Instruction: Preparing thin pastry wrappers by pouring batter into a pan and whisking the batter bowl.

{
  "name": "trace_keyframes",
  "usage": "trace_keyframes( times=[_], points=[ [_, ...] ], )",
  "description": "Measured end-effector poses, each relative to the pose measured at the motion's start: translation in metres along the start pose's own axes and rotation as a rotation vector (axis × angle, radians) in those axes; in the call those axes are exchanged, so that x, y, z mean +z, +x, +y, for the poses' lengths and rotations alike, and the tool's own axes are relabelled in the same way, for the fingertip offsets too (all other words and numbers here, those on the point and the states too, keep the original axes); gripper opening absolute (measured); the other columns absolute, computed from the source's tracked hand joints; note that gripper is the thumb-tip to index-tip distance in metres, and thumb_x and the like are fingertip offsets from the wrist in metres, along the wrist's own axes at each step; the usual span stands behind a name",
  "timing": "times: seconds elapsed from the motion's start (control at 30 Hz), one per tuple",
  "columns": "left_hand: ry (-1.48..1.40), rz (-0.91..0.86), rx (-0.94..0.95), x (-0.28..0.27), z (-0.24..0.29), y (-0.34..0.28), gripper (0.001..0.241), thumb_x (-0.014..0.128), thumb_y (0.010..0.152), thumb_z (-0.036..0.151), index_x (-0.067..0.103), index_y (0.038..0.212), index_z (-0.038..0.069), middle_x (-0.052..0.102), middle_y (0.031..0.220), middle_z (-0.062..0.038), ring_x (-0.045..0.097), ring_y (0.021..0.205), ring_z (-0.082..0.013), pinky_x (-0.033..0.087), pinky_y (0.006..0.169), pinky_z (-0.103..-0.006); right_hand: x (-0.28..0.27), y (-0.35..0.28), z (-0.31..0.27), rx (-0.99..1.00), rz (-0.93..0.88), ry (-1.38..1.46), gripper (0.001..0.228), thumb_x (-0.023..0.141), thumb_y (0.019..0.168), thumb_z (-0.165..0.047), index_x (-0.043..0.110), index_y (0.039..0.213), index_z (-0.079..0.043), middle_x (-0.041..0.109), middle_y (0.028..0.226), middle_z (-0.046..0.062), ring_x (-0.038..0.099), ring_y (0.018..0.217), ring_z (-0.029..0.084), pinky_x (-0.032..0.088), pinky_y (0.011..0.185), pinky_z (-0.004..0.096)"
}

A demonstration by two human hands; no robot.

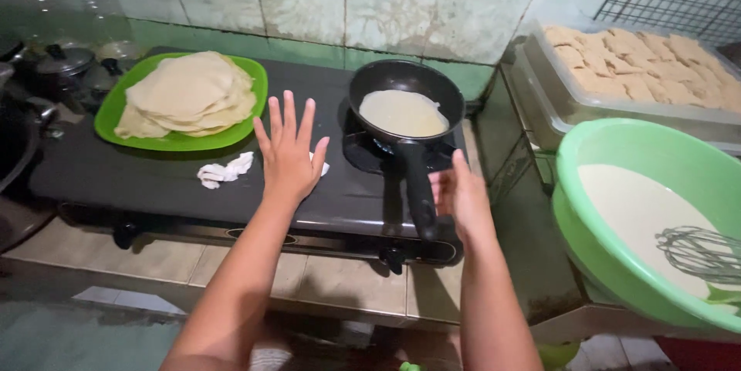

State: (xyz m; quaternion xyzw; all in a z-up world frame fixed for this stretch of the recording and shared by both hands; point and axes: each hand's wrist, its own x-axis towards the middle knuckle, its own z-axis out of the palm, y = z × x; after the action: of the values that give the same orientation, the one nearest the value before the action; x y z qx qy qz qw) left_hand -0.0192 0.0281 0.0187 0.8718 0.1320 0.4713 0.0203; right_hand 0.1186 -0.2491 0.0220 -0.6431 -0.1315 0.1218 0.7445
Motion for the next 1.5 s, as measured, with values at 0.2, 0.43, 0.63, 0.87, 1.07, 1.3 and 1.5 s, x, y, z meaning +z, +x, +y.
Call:
trace_keyframes(
  times=[0.2,0.43,0.63,0.87,1.07,1.3,1.5],
  points=[
    [0.026,-0.027,0.014,-0.019,-0.019,-0.005,0.051,0.061,0.1,0.031,0.057,0.146,0.008,0.027,0.167,-0.021,0.021,0.156,-0.0413,0.016,0.12,-0.0666,0.045,-0.037,-0.052,0.506,-0.341,0.253,0.059,0.046,0.097,-0.051,0.065,0.11,0.004,0.071,0.086,0.018,0.073,0.071,0.028,0.061,0.063,0.037],
    [-0.387,-0.173,-0.135,-0.025,0.0,-0.004,0.036,0.044,0.11,0.023,0.071,0.12,0.001,0.072,0.123,-0.02,0.066,0.119,-0.0359,0.047,0.109,-0.0459,0.041,-0.003,-0.006,0.684,-0.61,0.858,0.01,0.065,0.1,-0.01,0.059,0.098,-0.002,0.059,0.079,0.002,0.057,0.062,0.008,0.051,0.053,0.022],
    [-0.806,-0.238,-0.369,-0.032,0.058,0.004,0.042,0.051,0.104,0.034,0.072,0.103,-0.002,0.076,0.091,-0.02,0.076,0.087,-0.0358,0.057,0.079,-0.0436,0.07,-0.003,-0.008,0.639,-0.576,0.783,0.014,0.061,0.098,-0.01,0.053,0.088,-0.003,0.055,0.076,0.0,0.052,0.06,0.007,0.047,0.052,0.021],
    [-0.683,-0.214,-0.414,-0.109,0.044,0.0,0.036,0.059,0.096,0.034,0.072,0.111,0.004,0.075,0.093,-0.017,0.074,0.082,-0.037,0.057,0.074,-0.0444,0.132,-0.013,-0.048,0.502,-0.686,0.572,0.018,0.063,0.1,-0.011,0.052,0.09,-0.001,0.053,0.072,0.001,0.05,0.059,0.007,0.044,0.049,0.021],
    [-0.281,0.2,-0.223,-0.149,-0.014,-0.019,0.014,0.064,0.096,0.017,0.071,0.091,0.006,0.072,0.083,-0.015,0.068,0.082,-0.0373,0.052,0.073,-0.0473,0.219,-0.004,-0.065,0.19,-0.698,0.07,0.007,0.062,0.09,-0.007,0.056,0.094,-0.006,0.053,0.068,0.002,0.051,0.053,0.012,0.045,0.046,0.028],
    [-0.22,0.271,-0.155,-0.183,-0.042,-0.038,0.015,0.064,0.095,0.012,0.071,0.083,0.005,0.07,0.078,-0.013,0.069,0.077,-0.034,0.053,0.07,-0.0445,0.293,0.029,-0.016,-0.552,-0.452,-0.932,0.028,0.069,0.083,-0.01,0.056,0.106,0.002,0.068,0.086,0.027,0.067,0.08,0.044,0.055,0.069,0.051],
    [-0.256,0.323,-0.192,-0.194,-0.057,-0.049,0.015,0.064,0.094,0.009,0.072,0.083,0.005,0.071,0.079,-0.012,0.069,0.077,-0.0334,0.054,0.069,-0.0419,0.316,0.009,0.022,-0.684,-0.409,-1.321,0.028,0.06,0.086,-0.006,0.054,0.112,-0.002,0.071,0.096,0.027,0.07,0.09,0.048,0.057,0.079,0.057]
  ],
)
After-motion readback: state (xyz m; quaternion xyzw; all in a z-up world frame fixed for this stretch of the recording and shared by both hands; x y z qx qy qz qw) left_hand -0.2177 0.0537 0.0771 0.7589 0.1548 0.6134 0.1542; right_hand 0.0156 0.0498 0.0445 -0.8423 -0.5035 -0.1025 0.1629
